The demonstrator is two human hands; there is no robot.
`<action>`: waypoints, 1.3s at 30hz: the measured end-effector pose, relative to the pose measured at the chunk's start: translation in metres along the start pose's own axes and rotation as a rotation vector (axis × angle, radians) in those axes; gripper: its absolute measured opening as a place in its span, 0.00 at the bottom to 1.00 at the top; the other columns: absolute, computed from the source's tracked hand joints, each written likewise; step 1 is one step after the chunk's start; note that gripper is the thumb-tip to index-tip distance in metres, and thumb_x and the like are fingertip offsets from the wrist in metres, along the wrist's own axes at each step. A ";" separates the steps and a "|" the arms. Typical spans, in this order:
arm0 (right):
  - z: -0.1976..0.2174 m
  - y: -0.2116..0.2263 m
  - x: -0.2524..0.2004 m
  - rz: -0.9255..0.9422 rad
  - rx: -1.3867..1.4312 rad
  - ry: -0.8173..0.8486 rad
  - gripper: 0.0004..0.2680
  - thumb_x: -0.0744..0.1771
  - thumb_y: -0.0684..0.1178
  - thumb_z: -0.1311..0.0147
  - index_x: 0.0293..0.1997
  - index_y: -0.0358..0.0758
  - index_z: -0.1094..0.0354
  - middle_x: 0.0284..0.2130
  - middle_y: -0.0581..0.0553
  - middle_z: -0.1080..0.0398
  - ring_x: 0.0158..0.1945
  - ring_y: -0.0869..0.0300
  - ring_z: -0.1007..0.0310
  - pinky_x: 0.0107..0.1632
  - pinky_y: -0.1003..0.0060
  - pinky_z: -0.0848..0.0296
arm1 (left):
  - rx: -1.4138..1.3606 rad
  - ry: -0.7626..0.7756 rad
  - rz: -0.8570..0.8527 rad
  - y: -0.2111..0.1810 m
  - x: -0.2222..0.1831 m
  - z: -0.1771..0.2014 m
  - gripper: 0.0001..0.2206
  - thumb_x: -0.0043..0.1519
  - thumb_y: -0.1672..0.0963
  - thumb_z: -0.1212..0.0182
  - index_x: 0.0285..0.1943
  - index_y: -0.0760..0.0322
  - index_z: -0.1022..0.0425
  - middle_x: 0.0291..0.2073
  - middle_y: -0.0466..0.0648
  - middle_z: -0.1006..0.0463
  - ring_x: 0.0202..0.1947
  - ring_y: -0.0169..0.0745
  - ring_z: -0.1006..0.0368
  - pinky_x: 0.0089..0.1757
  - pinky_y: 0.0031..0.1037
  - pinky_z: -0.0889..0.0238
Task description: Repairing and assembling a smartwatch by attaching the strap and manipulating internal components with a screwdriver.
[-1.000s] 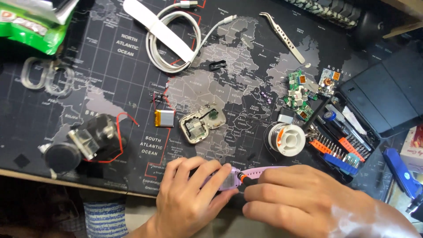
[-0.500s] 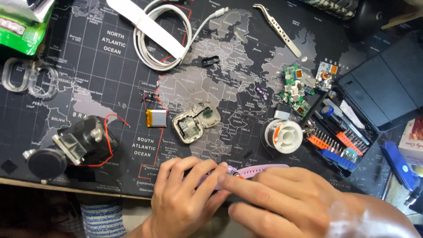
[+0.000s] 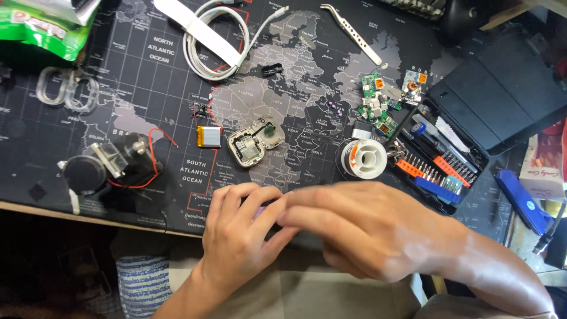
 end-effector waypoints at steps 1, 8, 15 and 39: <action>0.000 0.001 0.001 0.005 -0.003 -0.003 0.15 0.75 0.44 0.61 0.68 0.25 0.38 0.63 0.24 0.29 0.60 0.34 0.20 0.60 0.47 0.20 | 0.006 -0.002 -0.003 -0.001 0.001 0.001 0.13 0.69 0.48 0.32 0.50 0.57 0.17 0.48 0.42 0.18 0.47 0.49 0.26 0.50 0.43 0.36; 0.005 0.008 0.008 -0.004 -0.103 -0.098 0.13 0.75 0.44 0.47 0.66 0.27 0.39 0.53 0.31 0.23 0.36 0.46 0.22 0.36 0.55 0.26 | -0.025 -0.044 -0.011 -0.002 -0.001 0.000 0.15 0.69 0.46 0.32 0.44 0.60 0.19 0.47 0.44 0.18 0.47 0.52 0.25 0.49 0.43 0.35; 0.009 0.010 0.011 -0.046 -0.206 -0.168 0.17 0.76 0.54 0.52 0.68 0.30 0.37 0.50 0.37 0.22 0.33 0.51 0.24 0.33 0.58 0.24 | -0.010 -0.032 -0.016 -0.001 -0.004 -0.002 0.13 0.71 0.47 0.37 0.51 0.55 0.17 0.47 0.44 0.18 0.47 0.51 0.25 0.49 0.44 0.36; 0.000 0.017 0.001 0.062 -0.013 -0.131 0.15 0.76 0.48 0.58 0.69 0.29 0.42 0.55 0.28 0.32 0.49 0.38 0.24 0.47 0.50 0.23 | -0.003 -0.024 -0.036 -0.008 -0.007 -0.002 0.13 0.66 0.48 0.28 0.51 0.57 0.16 0.45 0.50 0.19 0.48 0.55 0.26 0.51 0.45 0.36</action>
Point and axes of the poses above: each hand's wrist, its own x-axis towards the middle knuckle, its own z-axis out of the back of the hand, y = z × x, the point moved 6 cm from there along x, towards the middle knuckle
